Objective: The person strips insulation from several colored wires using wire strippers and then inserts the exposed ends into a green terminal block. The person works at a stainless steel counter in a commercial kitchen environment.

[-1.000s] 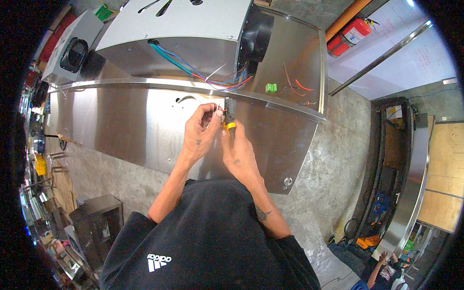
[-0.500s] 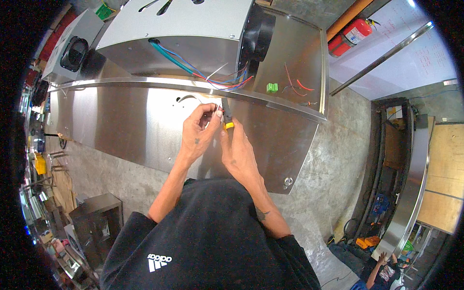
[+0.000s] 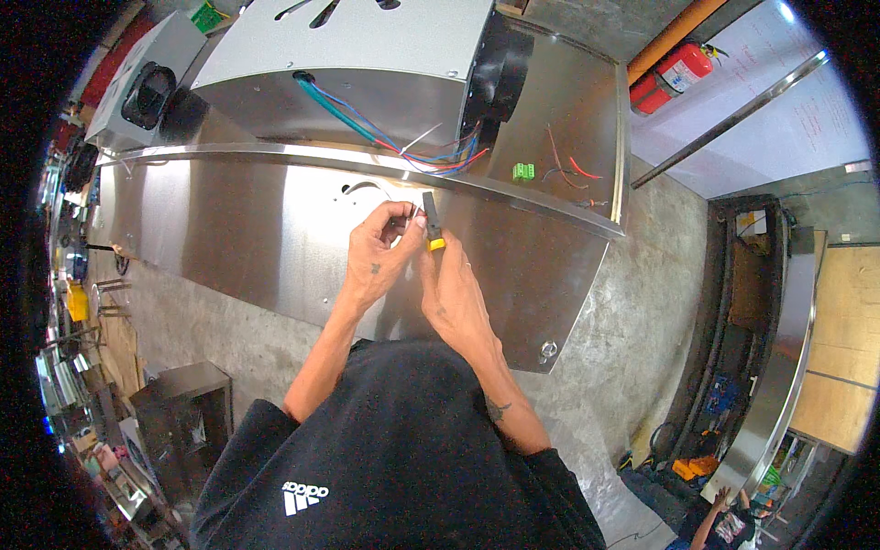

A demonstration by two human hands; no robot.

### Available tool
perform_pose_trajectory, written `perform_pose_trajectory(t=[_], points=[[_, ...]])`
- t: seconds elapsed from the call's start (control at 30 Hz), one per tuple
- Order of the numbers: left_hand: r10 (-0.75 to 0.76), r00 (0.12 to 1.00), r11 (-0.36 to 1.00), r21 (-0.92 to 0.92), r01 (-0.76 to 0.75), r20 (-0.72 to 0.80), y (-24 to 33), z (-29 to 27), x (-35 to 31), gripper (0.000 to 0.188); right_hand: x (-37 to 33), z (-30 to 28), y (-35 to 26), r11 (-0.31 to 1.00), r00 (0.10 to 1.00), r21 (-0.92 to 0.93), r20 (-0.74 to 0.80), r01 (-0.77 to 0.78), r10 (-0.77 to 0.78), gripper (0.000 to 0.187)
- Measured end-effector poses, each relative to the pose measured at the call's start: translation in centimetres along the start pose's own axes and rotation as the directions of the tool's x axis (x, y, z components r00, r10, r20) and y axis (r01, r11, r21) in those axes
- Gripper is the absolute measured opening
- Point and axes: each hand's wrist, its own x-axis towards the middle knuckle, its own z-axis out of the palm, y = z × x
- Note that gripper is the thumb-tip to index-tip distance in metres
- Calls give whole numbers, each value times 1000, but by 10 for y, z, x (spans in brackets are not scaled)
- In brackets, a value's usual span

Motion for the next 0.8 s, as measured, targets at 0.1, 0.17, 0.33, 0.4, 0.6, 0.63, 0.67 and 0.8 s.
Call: perform_pose_trajectory(t=[0.1,0.17,0.33,0.4,0.6,0.63,0.67,0.8], points=[[-7,1000,998,57,8,-8,0,-1,0,22,0,0,-1,1000,1000,13,11,2,-2,48],[2,1000,997,74,-1,-14,-1,-1,0,23,-1,1,-1,1000,1000,23,0,20,-20,49],[9,1000,993,114,-6,-18,5,-1,1,23,0,0,-4,999,1000,39,4,-2,2,50],[25,999,993,113,-22,-24,4,-1,1,23,0,-1,-6,999,1000,47,9,-8,7,51],[57,998,990,128,-52,-34,3,0,1,23,0,-1,-8,995,1000,97,10,6,-7,51],[38,999,990,138,-34,-30,4,-1,1,23,1,-2,-8,995,1000,101,17,-5,3,50],[20,999,989,148,-16,-25,5,-2,1,24,2,-2,-9,994,1000,104,24,-16,13,50],[-50,998,991,122,53,-31,8,-2,0,26,1,1,-5,996,1000,88,8,7,-8,50]])
